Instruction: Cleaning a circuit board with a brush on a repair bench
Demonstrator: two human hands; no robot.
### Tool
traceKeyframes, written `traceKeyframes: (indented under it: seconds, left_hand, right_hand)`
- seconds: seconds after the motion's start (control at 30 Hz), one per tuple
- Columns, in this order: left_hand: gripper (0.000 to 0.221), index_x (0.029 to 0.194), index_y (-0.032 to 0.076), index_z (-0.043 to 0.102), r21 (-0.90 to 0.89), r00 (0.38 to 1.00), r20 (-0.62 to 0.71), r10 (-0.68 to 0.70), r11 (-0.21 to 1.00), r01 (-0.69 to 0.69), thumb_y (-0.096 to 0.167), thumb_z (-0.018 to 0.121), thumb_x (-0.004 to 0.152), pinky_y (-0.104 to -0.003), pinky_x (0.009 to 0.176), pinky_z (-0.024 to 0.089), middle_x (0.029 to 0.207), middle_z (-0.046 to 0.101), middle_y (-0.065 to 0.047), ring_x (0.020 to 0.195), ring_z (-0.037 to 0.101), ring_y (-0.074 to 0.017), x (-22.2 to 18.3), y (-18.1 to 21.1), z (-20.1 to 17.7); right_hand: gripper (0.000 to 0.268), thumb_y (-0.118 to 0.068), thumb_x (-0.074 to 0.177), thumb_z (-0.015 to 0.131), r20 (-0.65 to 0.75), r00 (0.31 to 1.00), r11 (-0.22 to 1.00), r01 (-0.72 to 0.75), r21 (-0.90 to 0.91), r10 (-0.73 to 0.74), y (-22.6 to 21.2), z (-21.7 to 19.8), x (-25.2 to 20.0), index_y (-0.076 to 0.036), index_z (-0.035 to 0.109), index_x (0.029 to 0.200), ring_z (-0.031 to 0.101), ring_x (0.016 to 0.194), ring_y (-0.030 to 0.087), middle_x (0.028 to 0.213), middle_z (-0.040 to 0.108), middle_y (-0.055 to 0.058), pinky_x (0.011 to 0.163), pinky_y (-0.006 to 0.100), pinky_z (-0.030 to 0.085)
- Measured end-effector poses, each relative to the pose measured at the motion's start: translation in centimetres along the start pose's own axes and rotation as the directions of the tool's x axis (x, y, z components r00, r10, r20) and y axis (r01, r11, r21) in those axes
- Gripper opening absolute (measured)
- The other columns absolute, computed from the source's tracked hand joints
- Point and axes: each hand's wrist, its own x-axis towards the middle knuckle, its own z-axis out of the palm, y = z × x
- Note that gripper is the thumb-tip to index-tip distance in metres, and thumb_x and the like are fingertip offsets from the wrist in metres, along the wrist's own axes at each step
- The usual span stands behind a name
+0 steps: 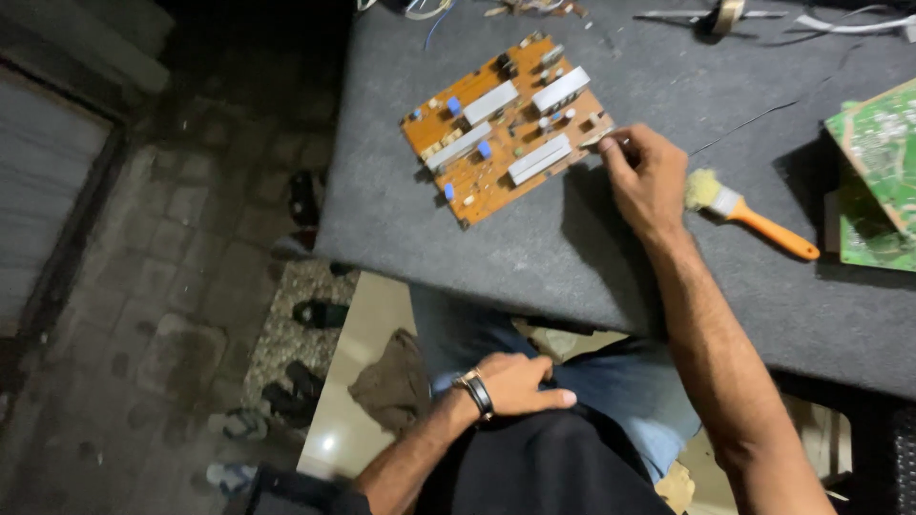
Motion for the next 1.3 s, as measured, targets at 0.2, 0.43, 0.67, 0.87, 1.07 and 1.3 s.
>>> traceKeyframes:
  seconds: [0.2,0.43,0.67,0.87,1.07,1.3]
  left_hand:
    - [0.043,0.119,0.023,0.071,-0.194,0.957,-0.253,0.140,0.962,-0.192,0.050,0.060,0.088,-0.053,0.092,0.053,0.106,0.078,-0.015,0.108,0.069,-0.0424,-7.5,-0.1,-9.0]
    - [0.055,0.133,0.012,0.054,0.109,0.308,-0.944,0.118,0.993,-0.047,0.036,0.079,0.089,-0.051,0.108,0.039,0.136,0.052,-0.015,0.131,0.046,-0.0337,-1.5,-6.4,-15.5]
    - [0.102,0.152,0.005,0.044,0.329,0.277,-0.910,0.310,0.944,0.023,0.071,0.075,0.081,-0.058,0.126,0.010,0.160,0.039,-0.018,0.155,0.024,-0.0367,3.7,-7.6,-19.1]
    - [0.081,0.144,0.022,0.060,0.372,0.283,-0.890,0.357,0.928,0.001,0.075,0.069,0.083,-0.062,0.123,0.020,0.162,0.035,-0.013,0.154,0.025,-0.0370,4.7,-7.8,-19.7]
    - [0.073,0.138,0.023,0.065,0.385,0.222,-0.896,0.384,0.922,-0.041,0.074,0.069,0.086,-0.060,0.117,0.034,0.159,0.038,-0.014,0.152,0.029,-0.0363,5.1,-8.3,-19.8]
    - [0.071,0.136,0.022,0.066,0.388,0.211,-0.897,0.388,0.921,-0.041,0.073,0.070,0.086,-0.059,0.116,0.037,0.157,0.041,-0.013,0.151,0.032,-0.0358,5.1,-8.3,-19.8]
  right_hand:
    - [0.004,-0.014,0.105,0.074,-0.040,0.998,0.999,0.043,0.029,-0.042,0.9,0.4,-0.1,-0.012,0.077,0.106,0.060,0.069,0.024,0.076,0.063,0.014,0.065,0.036,0.045]
    - [0.003,-0.015,0.105,0.075,-0.047,0.998,0.998,0.054,0.044,-0.051,0.8,0.4,-0.2,-0.014,0.078,0.106,0.064,0.072,0.028,0.078,0.066,0.014,0.065,0.037,0.045]
    - [0.007,-0.018,0.102,0.076,-0.051,0.996,0.997,0.075,0.026,-0.073,1.2,0.7,0.0,-0.012,0.077,0.106,0.067,0.074,0.035,0.078,0.066,0.019,0.065,0.041,0.047]
    - [0.018,-0.030,0.102,0.072,0.055,0.998,0.983,0.017,-0.182,-0.007,0.0,0.8,-0.1,-0.013,0.075,0.102,0.070,0.086,0.043,0.083,0.071,0.017,0.066,0.047,0.052]
    - [0.028,-0.037,0.105,0.068,0.045,0.999,0.958,-0.009,-0.288,0.023,-1.8,1.0,0.3,-0.010,0.072,0.099,0.071,0.087,0.043,0.082,0.071,0.017,0.063,0.049,0.051]
    - [0.026,-0.038,0.104,0.066,0.108,0.993,0.947,-0.005,-0.320,0.042,-0.2,2.3,-0.4,-0.014,0.072,0.099,0.072,0.085,0.041,0.079,0.072,0.012,0.065,0.049,0.053]
